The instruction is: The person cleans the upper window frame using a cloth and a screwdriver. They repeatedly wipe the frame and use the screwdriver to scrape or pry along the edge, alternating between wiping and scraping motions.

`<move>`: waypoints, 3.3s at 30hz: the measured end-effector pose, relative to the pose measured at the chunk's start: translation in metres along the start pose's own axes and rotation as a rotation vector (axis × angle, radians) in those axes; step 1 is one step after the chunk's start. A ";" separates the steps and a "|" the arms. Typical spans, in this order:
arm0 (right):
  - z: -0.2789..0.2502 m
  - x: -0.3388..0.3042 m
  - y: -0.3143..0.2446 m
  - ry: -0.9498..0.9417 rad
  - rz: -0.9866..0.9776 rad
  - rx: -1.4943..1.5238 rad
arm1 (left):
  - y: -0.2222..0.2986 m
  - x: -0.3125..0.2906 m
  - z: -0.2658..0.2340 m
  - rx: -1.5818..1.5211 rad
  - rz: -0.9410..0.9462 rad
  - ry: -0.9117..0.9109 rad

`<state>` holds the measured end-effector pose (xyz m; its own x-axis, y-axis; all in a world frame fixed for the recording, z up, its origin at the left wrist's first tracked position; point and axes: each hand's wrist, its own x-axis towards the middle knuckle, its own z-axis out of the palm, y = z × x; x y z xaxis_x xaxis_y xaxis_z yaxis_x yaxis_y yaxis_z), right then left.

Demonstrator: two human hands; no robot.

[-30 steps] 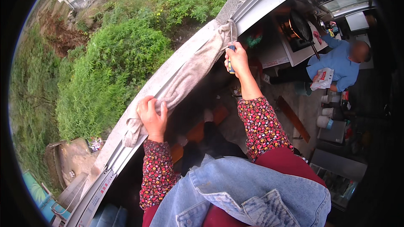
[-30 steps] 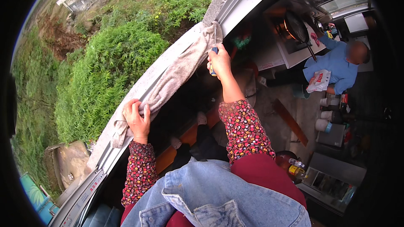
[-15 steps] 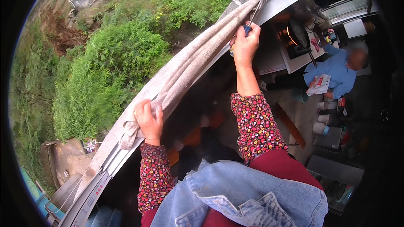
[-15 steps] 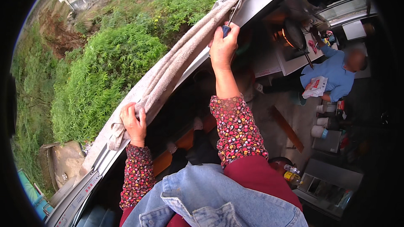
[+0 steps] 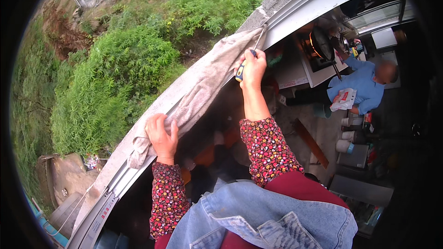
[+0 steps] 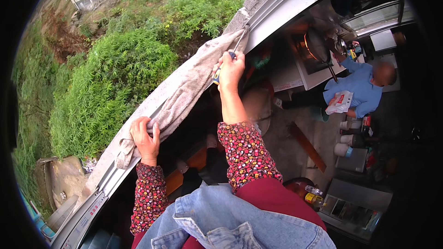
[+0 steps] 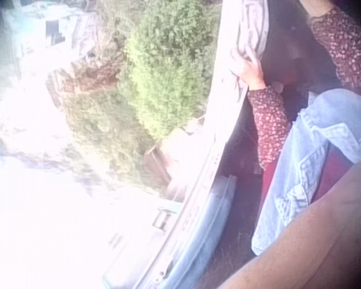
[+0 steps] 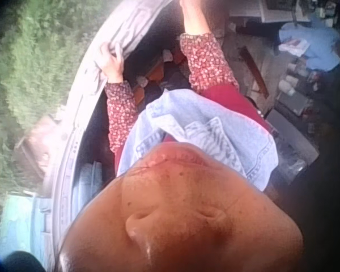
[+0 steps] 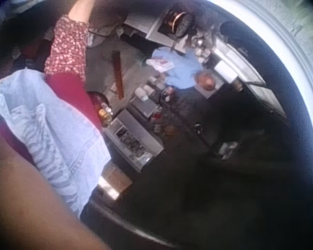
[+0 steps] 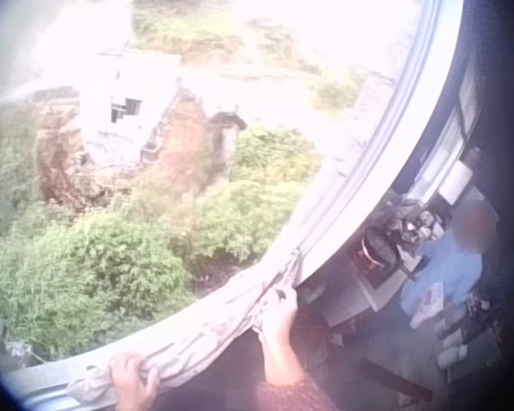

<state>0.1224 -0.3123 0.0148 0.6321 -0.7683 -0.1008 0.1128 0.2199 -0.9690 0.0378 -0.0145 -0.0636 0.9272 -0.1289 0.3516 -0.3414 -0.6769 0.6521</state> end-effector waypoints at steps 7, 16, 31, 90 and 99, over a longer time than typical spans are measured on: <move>0.005 0.020 -0.027 -0.067 -0.239 -0.126 | 0.001 0.002 0.002 0.018 0.018 0.026; -0.034 0.032 0.037 -0.119 0.317 -0.162 | 0.004 0.004 0.003 0.007 0.021 0.021; -0.037 0.016 -0.003 -0.059 -0.125 -0.614 | 0.007 0.005 0.001 0.046 0.023 0.034; -0.025 0.081 -0.050 -0.952 -0.738 -2.196 | 0.004 0.006 0.006 0.150 0.030 0.031; -0.121 -0.001 0.001 -0.648 -0.374 -1.518 | 0.003 0.004 0.006 0.145 0.031 0.048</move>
<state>0.0292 -0.3836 -0.0128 0.9741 -0.2012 -0.1033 -0.2227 -0.9331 -0.2823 0.0412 -0.0215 -0.0644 0.9070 -0.1194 0.4038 -0.3410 -0.7709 0.5380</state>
